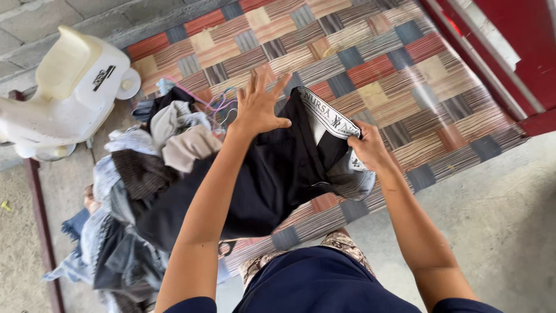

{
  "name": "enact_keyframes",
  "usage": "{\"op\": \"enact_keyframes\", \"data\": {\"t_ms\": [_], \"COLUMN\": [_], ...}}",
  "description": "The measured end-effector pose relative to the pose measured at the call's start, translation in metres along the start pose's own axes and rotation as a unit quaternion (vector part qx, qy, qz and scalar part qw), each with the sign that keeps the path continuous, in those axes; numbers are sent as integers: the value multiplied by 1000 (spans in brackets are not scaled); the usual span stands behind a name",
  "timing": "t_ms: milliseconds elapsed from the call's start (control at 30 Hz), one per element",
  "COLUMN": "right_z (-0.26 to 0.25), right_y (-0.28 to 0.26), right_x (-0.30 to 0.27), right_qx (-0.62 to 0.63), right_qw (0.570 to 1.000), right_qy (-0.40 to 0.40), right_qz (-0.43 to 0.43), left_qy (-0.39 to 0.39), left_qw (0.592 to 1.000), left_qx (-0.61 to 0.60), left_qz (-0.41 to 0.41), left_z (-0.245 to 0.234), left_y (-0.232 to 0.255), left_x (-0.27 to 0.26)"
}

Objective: The person folds several garments one by one on a patterned mat, including black trousers, a light-colored jacket, beige shorts, dark trousers, and a patterned cloth. Each item is smoothed, folded into a compact shape, and placed in a growing stack.

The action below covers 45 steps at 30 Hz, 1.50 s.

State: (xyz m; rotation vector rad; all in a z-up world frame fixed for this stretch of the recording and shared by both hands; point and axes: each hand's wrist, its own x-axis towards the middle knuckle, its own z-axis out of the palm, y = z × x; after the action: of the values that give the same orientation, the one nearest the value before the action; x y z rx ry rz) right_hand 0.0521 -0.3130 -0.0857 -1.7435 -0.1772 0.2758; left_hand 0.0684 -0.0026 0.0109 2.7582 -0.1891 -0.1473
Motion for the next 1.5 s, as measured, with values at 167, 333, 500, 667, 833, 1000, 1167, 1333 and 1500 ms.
{"op": "enact_keyframes", "data": {"t_ms": [167,333,500,667,833,1000,1167,1333,1500], "right_z": [-99,-210,-263,-263,-293,-279,-345,-437,-327], "right_y": [-11,31,130,119,13,-6,24,0,-47], "right_x": [47,113,160,221,219,199,221,273,378], "right_qx": [-130,-232,-376,51,209,-287,-289,-284,-403], "right_qw": [981,946,917,999,973,946,945,921,758], "right_qy": [-139,-160,-40,14,5,-4,64,262,317], "right_qz": [-42,-161,125,1,-95,-150,141,-46,-404], "left_qy": [-104,-16,76,192,362,260,126,-88,145], "left_qw": [853,830,896,945,927,965,989,923,843], "left_qx": [-510,-553,-394,-249,-7,35,-34,-345,-510], "left_qz": [31,61,192,92,98,21,69,146,93], "left_z": [106,121,52,-15,-52,-22,74,146,156], "left_y": [38,73,88,120,106,63,103,246,257], "left_x": [84,167,176,157,113,121,144,147,132]}}
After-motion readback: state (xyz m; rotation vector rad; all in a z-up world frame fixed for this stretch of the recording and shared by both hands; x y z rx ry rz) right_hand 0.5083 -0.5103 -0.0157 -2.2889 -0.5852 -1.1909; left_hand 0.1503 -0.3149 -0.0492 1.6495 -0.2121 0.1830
